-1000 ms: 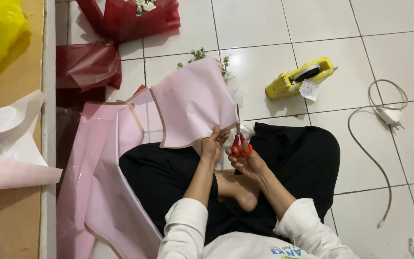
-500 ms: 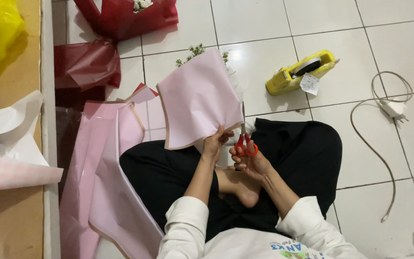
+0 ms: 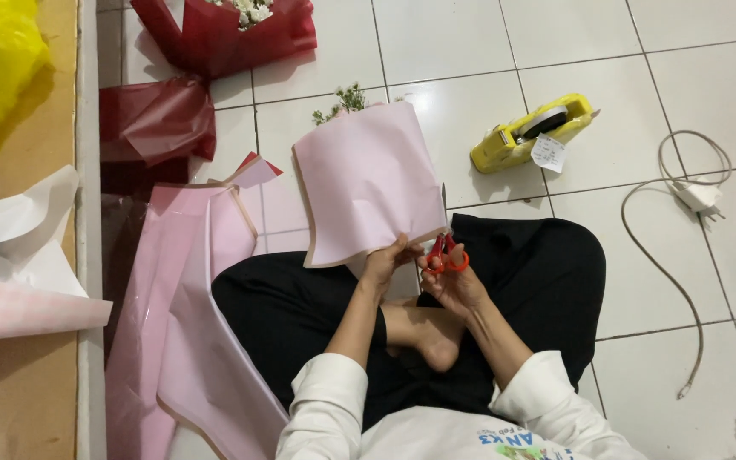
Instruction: Cutting and folding pink wrapping paper to prepare for a flower bouquet arrangement.
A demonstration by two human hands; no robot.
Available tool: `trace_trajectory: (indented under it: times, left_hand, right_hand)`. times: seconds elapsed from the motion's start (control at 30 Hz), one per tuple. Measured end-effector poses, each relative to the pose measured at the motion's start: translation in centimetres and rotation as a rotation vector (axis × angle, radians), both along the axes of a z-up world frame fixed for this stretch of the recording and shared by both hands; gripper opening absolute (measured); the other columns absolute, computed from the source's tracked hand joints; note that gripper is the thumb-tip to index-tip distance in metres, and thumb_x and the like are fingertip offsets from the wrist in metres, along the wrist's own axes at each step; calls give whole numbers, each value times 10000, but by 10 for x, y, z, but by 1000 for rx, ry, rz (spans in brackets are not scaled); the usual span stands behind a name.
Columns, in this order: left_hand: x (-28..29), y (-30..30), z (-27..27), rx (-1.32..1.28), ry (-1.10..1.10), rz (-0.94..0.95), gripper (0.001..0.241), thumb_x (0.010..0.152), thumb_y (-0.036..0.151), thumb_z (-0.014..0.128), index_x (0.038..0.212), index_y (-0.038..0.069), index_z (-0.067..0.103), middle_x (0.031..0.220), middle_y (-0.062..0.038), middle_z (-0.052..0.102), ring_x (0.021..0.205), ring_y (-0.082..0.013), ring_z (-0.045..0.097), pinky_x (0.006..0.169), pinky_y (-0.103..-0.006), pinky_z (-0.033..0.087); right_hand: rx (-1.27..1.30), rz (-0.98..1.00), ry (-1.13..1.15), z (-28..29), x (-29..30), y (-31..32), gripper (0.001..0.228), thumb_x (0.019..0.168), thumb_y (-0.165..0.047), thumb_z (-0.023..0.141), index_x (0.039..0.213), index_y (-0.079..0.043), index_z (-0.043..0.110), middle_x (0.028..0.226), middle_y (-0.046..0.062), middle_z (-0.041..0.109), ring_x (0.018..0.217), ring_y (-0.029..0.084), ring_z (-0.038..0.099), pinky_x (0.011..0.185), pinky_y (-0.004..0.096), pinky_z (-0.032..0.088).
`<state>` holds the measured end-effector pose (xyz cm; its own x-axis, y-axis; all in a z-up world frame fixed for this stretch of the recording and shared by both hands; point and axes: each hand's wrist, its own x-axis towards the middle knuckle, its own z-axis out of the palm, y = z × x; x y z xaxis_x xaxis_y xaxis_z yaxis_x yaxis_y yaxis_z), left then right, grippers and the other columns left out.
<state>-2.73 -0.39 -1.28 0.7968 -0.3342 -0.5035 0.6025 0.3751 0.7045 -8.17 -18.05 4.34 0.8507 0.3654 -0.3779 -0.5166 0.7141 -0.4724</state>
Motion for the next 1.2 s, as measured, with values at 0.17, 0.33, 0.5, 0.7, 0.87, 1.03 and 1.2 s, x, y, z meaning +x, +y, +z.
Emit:
trace_trajectory:
  times: [0.17, 0.33, 0.5, 0.7, 0.87, 1.03, 1.2]
  left_hand:
    - [3, 16, 51, 60, -13, -65, 476, 1001, 504, 639, 1045, 52, 784, 1003, -78, 771, 1024, -208, 725, 1047, -387, 476]
    - [-4, 28, 73, 98, -59, -127, 547, 972, 598, 617, 1008, 84, 799, 981, -85, 776, 1049, -234, 730, 1079, -388, 459]
    - [-13, 26, 66, 133, 2, -115, 509, 946, 542, 701, 1018, 44, 779, 971, -87, 751, 1017, -232, 714, 1039, -360, 492]
    - [-13, 48, 86, 282, 29, -189, 419, 930, 396, 755, 968, -21, 767, 923, -153, 764, 927, -226, 729, 964, -333, 539]
    - [4, 103, 150, 734, -68, -292, 620, 820, 420, 814, 1176, -79, 717, 1174, -274, 720, 1165, -365, 675, 1011, -478, 506]
    - [20, 134, 107, 954, -126, -127, 668, 842, 465, 802, 1358, 67, 657, 1270, -122, 712, 1235, -292, 638, 1023, -436, 504]
    - [18, 92, 103, 747, -66, -114, 678, 822, 451, 836, 1340, 51, 662, 1201, -99, 743, 1168, -234, 670, 1021, -417, 494]
  right_hand:
    - [13, 21, -16, 10, 5, -4, 665, 866, -761, 605, 827, -99, 645, 971, 131, 706, 706, 175, 639, 540, 220, 457]
    - [36, 33, -39, 12, 8, 4, 675, 855, -772, 587, 855, -98, 622, 1035, 133, 699, 767, 173, 662, 596, 214, 488]
    - [59, 27, -49, 15, 25, 0, 655, 862, -767, 585, 854, -113, 613, 1038, 108, 682, 747, 161, 634, 550, 199, 462]
    - [43, -112, -111, 16, 92, -64, 606, 871, -726, 596, 875, -125, 671, 1039, 86, 700, 788, 153, 632, 576, 202, 487]
    - [-220, -267, -121, 23, 132, -114, 527, 842, -726, 638, 911, -206, 679, 1056, -16, 712, 792, 120, 628, 594, 203, 488]
    - [-1060, 30, 161, -46, 134, -116, 765, 845, -403, 860, 1324, 108, 554, 1266, 231, 569, 1020, 317, 672, 858, 483, 567]
    - [-1217, 66, 183, 11, 131, -89, 931, 729, -327, 925, 1434, 88, 480, 1421, 309, 453, 1286, 447, 534, 756, 550, 593]
